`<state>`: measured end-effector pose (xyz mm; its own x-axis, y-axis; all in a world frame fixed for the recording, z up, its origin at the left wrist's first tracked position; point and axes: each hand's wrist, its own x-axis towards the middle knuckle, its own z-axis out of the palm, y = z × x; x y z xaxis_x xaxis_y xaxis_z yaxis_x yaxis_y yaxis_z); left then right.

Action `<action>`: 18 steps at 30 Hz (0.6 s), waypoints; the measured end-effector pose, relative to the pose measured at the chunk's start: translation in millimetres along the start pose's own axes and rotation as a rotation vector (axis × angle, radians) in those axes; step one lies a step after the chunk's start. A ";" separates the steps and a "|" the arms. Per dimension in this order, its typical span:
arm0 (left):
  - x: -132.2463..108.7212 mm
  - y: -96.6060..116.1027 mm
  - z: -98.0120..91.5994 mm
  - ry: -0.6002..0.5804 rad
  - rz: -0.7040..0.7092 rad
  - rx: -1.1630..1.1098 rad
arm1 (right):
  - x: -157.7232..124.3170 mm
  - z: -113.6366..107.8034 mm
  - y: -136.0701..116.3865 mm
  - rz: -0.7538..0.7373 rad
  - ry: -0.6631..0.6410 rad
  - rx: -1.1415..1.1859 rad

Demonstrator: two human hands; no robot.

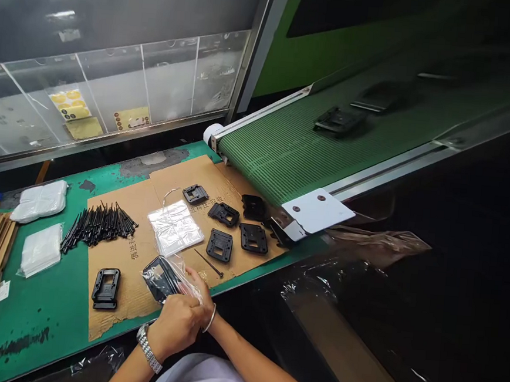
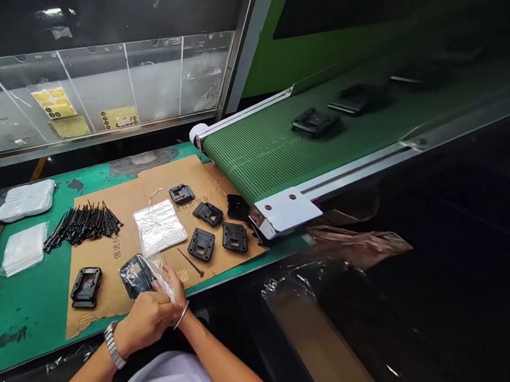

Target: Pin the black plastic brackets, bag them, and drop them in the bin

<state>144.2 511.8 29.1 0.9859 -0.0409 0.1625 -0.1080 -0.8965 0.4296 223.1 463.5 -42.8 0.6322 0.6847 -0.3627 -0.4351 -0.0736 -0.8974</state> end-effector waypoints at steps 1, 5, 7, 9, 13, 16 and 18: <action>-4.5 1.6 -3.7 -0.059 0.035 -0.071 | 1.7 -5.6 -3.3 0.020 0.008 0.019; -20.0 -1.0 -6.9 0.366 -0.195 -0.454 | -6.1 -30.3 -22.5 0.047 0.052 0.138; -15.4 -3.8 -1.9 0.796 -0.617 -0.731 | -18.3 -36.2 -32.3 0.022 0.073 0.205; -2.2 -4.0 4.9 0.888 -0.940 -1.131 | -31.3 -37.0 -38.6 -0.027 0.073 0.237; 31.0 -0.1 21.0 0.544 -1.049 -1.668 | -49.7 -46.7 -35.1 -0.110 0.115 0.183; 53.8 3.4 39.2 0.519 -1.038 -1.649 | -60.2 -86.5 -23.8 -0.051 0.186 -0.010; 69.7 11.7 55.6 0.533 -1.067 -1.610 | -69.6 -129.2 -18.7 0.052 0.123 -0.150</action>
<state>218.7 473.9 -3.9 0.6219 0.5237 -0.5822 0.0930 0.6888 0.7190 270.1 323.6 -33.3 0.6893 0.5837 -0.4291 -0.3744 -0.2201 -0.9008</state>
